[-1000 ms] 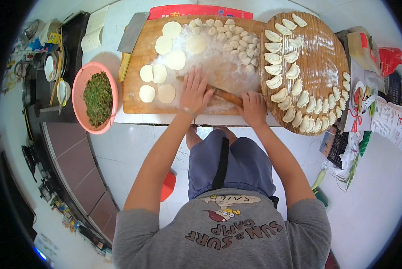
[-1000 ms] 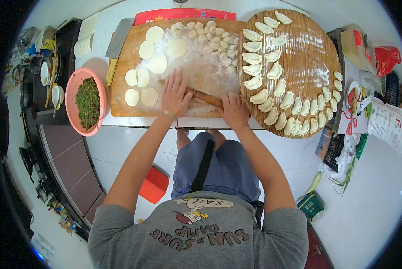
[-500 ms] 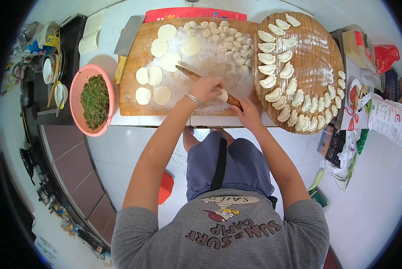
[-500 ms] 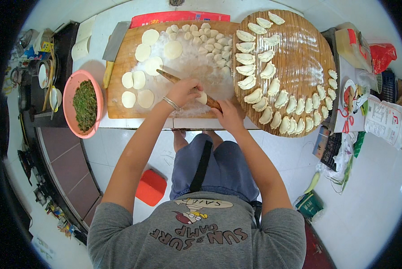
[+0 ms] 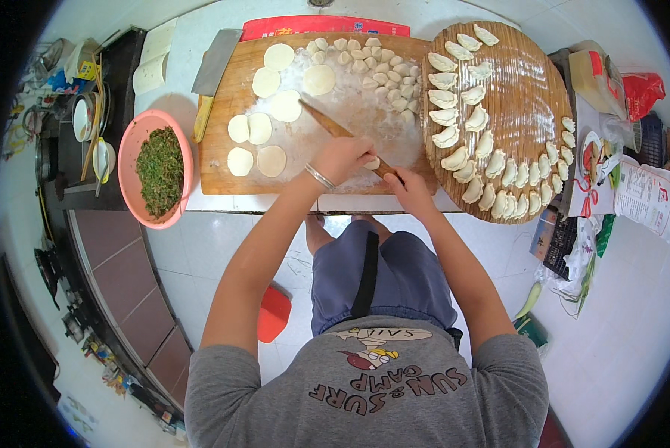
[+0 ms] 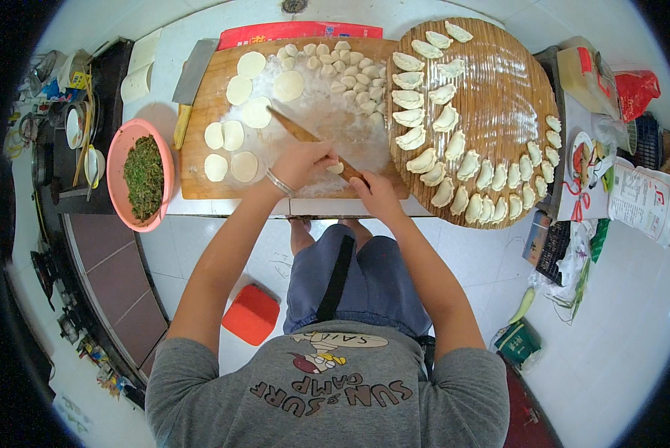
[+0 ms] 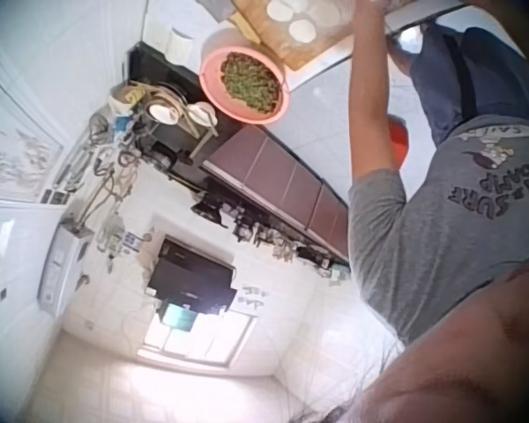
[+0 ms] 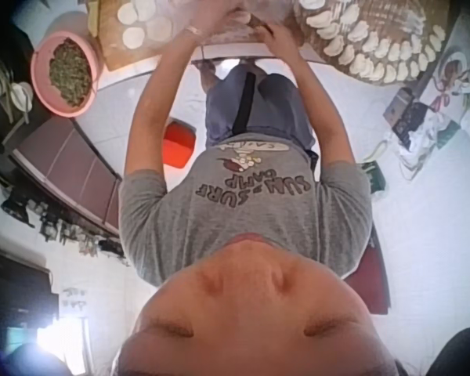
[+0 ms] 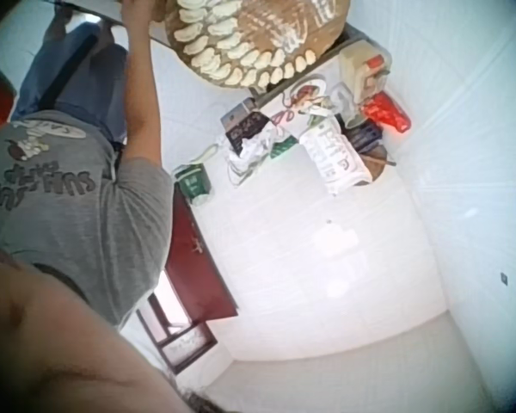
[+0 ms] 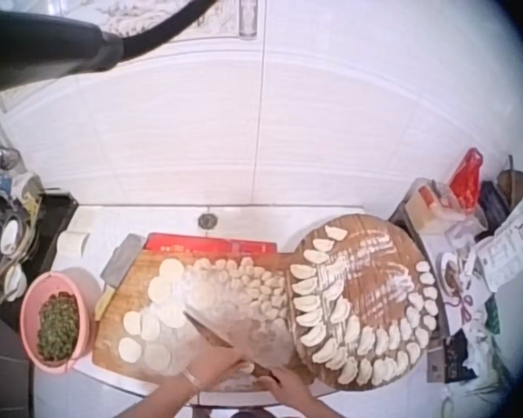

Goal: The person rolls small dough balls into flat circular wrappers using a wooden rolling pin on a floured board. They then scoop a green vegetable filling onto each wrapper, fold the dough in half, and pinch the edges to seal the dumplings. The finished dumplings are placed in rows on a large bamboo tray.

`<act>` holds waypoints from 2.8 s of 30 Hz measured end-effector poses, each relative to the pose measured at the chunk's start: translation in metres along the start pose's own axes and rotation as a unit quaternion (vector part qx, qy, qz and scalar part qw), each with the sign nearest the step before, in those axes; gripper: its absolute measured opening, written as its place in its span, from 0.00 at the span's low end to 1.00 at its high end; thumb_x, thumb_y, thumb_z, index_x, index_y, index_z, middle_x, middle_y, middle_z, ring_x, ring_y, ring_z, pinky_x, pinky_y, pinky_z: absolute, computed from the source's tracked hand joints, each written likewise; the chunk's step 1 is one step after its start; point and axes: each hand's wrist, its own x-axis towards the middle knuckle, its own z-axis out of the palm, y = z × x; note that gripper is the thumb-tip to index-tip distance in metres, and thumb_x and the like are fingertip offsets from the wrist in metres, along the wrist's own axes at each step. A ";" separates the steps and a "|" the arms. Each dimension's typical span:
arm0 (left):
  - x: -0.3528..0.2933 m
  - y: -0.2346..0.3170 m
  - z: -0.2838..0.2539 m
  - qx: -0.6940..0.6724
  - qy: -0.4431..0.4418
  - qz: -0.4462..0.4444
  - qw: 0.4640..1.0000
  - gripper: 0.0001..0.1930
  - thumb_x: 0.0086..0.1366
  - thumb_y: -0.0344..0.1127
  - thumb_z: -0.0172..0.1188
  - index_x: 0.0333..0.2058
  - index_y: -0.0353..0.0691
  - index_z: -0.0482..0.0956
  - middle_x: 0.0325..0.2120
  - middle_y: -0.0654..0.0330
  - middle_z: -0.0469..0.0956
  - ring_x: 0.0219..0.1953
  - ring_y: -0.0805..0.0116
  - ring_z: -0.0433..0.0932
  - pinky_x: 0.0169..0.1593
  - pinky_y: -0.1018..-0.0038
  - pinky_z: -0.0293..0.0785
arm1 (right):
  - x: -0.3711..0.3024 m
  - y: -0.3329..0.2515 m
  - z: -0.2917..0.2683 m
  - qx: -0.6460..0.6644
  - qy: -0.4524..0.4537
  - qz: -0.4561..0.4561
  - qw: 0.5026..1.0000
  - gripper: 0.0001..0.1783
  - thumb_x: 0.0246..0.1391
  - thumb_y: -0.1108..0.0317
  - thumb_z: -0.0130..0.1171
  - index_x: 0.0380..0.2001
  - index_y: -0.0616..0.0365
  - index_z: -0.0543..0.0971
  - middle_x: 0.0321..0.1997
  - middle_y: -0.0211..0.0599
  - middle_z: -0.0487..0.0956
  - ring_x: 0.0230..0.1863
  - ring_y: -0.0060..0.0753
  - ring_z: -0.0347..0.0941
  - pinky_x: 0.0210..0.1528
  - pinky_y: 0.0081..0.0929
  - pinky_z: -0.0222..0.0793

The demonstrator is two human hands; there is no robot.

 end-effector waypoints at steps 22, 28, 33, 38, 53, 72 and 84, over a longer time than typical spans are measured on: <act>-0.073 -0.062 0.048 0.285 0.138 -0.066 0.946 0.34 0.63 0.49 0.49 0.65 0.43 0.54 0.67 0.53 0.50 0.68 0.50 0.48 0.68 0.55 0.43 | -0.014 0.003 0.012 -0.359 -0.053 -0.058 0.930 0.25 0.55 0.54 0.55 0.53 0.54 0.68 0.54 0.46 0.69 0.49 0.54 0.69 0.46 0.45 0.68; -0.028 -0.047 0.033 0.285 0.185 -0.079 0.937 0.33 0.65 0.52 0.45 0.65 0.44 0.54 0.67 0.53 0.49 0.68 0.50 0.47 0.68 0.54 0.41 | 0.023 -0.009 0.005 -0.365 0.139 -0.124 0.912 0.36 0.53 0.54 0.56 0.64 0.49 0.59 0.65 0.49 0.58 0.62 0.57 0.56 0.62 0.47 0.55; -0.112 -0.056 0.065 0.269 0.135 -0.055 0.952 0.33 0.66 0.51 0.43 0.64 0.38 0.54 0.67 0.47 0.47 0.68 0.45 0.47 0.68 0.52 0.40 | -0.024 0.007 0.014 -0.415 0.040 -0.140 0.898 0.39 0.50 0.56 0.59 0.64 0.49 0.59 0.64 0.46 0.60 0.64 0.53 0.55 0.64 0.50 0.51; -0.046 -0.056 0.041 0.276 0.162 -0.066 0.945 0.32 0.65 0.52 0.45 0.65 0.44 0.56 0.66 0.50 0.50 0.67 0.46 0.49 0.67 0.53 0.43 | 0.004 0.015 0.003 -0.368 0.017 -0.069 0.927 0.26 0.46 0.59 0.63 0.50 0.51 0.70 0.47 0.41 0.69 0.52 0.48 0.67 0.55 0.44 0.61; 0.007 -0.026 0.057 -0.716 0.174 -0.159 0.657 0.19 0.63 0.33 0.57 0.52 0.39 0.69 0.47 0.58 0.73 0.49 0.69 0.71 0.53 0.69 0.68 | -0.004 0.001 -0.011 0.354 -0.060 0.186 0.915 0.18 0.56 0.56 0.59 0.39 0.60 0.72 0.24 0.25 0.71 0.25 0.24 0.67 0.27 0.24 0.64; -0.075 -0.056 0.048 0.224 0.282 -0.124 0.925 0.28 0.64 0.43 0.50 0.61 0.42 0.60 0.63 0.47 0.55 0.64 0.45 0.54 0.64 0.54 0.51 | 0.010 0.018 0.000 -0.284 0.043 -0.141 0.947 0.22 0.47 0.64 0.63 0.46 0.55 0.72 0.44 0.45 0.73 0.45 0.48 0.70 0.46 0.39 0.65; -0.089 -0.056 0.061 0.265 0.197 -0.133 0.934 0.34 0.66 0.50 0.44 0.66 0.42 0.51 0.67 0.49 0.46 0.68 0.46 0.45 0.67 0.52 0.40 | 0.016 -0.005 0.005 -0.388 0.041 -0.206 0.897 0.36 0.51 0.61 0.60 0.61 0.60 0.61 0.63 0.50 0.60 0.63 0.57 0.55 0.62 0.50 0.51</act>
